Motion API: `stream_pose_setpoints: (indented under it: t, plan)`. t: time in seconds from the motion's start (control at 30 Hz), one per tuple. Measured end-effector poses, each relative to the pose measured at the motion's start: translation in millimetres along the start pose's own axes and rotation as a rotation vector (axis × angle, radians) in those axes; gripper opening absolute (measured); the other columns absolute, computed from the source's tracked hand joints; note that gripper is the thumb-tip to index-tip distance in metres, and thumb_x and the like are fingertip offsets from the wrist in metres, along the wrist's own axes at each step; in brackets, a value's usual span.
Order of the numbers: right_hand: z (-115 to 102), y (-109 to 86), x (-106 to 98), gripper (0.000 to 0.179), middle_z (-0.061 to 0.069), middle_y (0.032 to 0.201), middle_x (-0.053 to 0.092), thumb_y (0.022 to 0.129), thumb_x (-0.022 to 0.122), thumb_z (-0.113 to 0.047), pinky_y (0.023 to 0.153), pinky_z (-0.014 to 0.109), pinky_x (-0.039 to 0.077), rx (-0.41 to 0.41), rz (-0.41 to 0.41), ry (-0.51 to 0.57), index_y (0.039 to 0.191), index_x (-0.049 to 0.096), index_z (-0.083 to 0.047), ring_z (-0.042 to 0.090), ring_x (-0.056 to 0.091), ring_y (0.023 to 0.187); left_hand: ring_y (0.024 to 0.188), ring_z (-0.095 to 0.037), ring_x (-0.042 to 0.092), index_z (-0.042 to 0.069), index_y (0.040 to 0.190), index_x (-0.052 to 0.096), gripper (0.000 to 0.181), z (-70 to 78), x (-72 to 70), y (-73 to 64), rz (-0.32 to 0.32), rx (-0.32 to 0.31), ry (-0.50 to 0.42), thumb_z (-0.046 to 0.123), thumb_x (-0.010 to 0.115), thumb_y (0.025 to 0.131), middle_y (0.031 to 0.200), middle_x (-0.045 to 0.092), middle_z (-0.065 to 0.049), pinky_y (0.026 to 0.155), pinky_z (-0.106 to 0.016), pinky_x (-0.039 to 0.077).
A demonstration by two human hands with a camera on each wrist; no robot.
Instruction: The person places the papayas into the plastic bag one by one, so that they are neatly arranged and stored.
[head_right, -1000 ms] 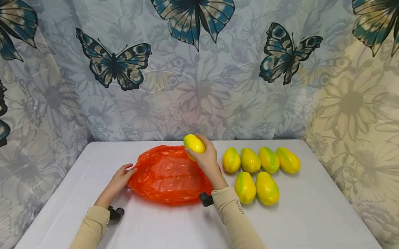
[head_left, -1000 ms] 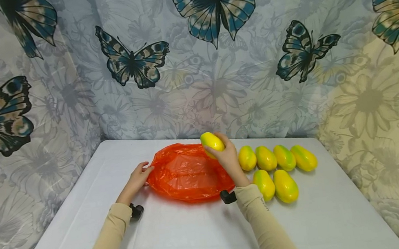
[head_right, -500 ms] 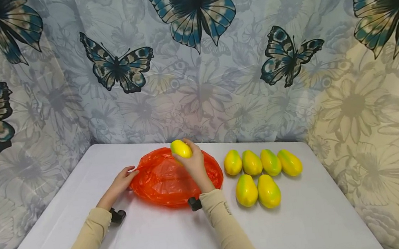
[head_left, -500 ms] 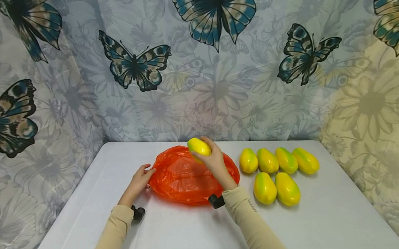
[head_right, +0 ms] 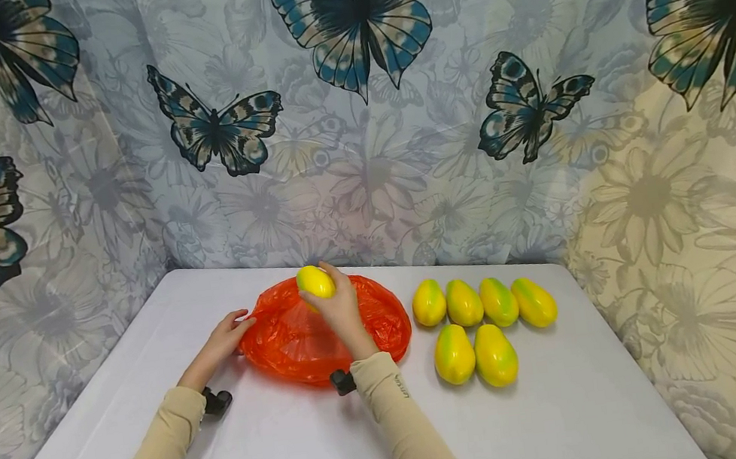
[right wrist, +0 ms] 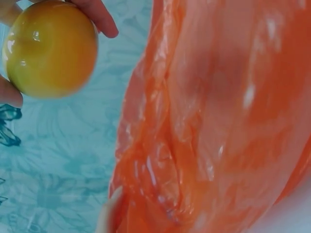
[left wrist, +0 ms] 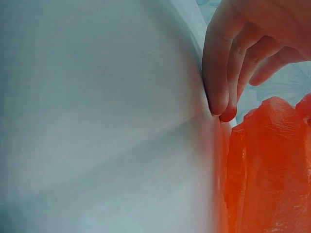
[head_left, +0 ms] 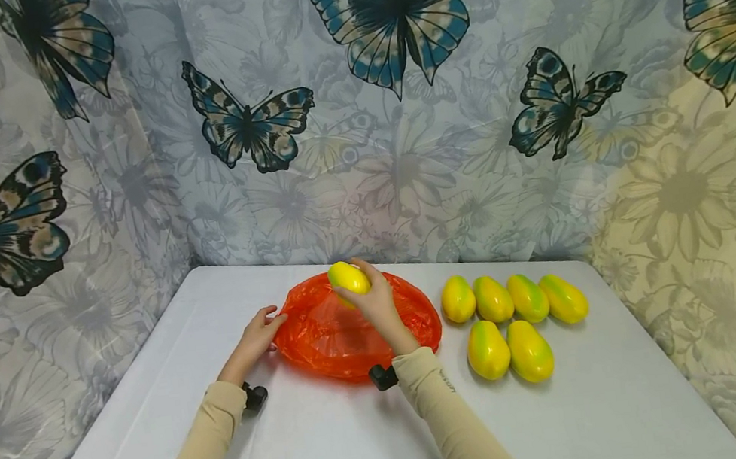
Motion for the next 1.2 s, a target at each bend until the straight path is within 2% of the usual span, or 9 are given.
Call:
stream_pose_setpoints:
  t: [0.33,0.6,0.87,1.2]
  plan:
    - [-0.7,-2.8,21.6,0.065,0.011,0.141,0.052,0.084,0.076,-0.024,0.096,0.046,0.052,0.009,-0.028,0.016,0.142,0.049,-0.014,0.031,0.056,0.116,0.086,-0.023,0.058,-0.001,0.149,0.028,0.063,0.3,1.2,-1.7,-0.007,-0.001,0.013,0.039,0.044,0.102,0.135,0.048,-0.029,0.065,-0.024,0.050]
    - [-3.4,-4.7,35.7,0.066,0.011,0.141,0.053,0.084,0.076,-0.025,0.100,0.046,0.049,0.033,-0.046,0.013,0.143,0.048,-0.013,0.031,0.055,0.117,0.086,-0.022,0.059,0.000,0.149,0.027,0.063,-1.2,0.7,0.0,-0.007,-0.011,0.022,0.039,0.043,0.102,0.136,0.048,-0.028,0.067,-0.024,0.051]
    - [-7.6,-4.5,49.5,0.064,0.013,0.137,0.057,0.084,0.076,-0.022,0.100,0.047,0.049,0.001,-0.060,-0.032,0.141,0.049,-0.007,0.032,0.056,0.117,0.083,-0.021,0.057,0.001,0.149,0.028,0.063,-1.8,-0.8,2.5,0.003,-0.019,0.023,0.039,0.044,0.102,0.136,0.048,-0.028,0.065,-0.022,0.049]
    - [1.5,-5.7,64.4,0.066,0.014,0.136,0.057,0.083,0.078,-0.024,0.098,0.044,0.051,0.044,-0.078,-0.107,0.141,0.050,-0.007,0.031,0.057,0.114,0.088,-0.022,0.059,0.001,0.150,0.026,0.063,-1.0,-0.6,2.3,-0.006,-0.019,0.023,0.039,0.043,0.103,0.138,0.047,-0.028,0.066,-0.022,0.049]
Point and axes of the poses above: each hand's wrist, its own y-axis towards the middle knuckle, its own x-axis out of the palm, z = x × y, the point moved 10 cm from there along y, towards the middle knuckle
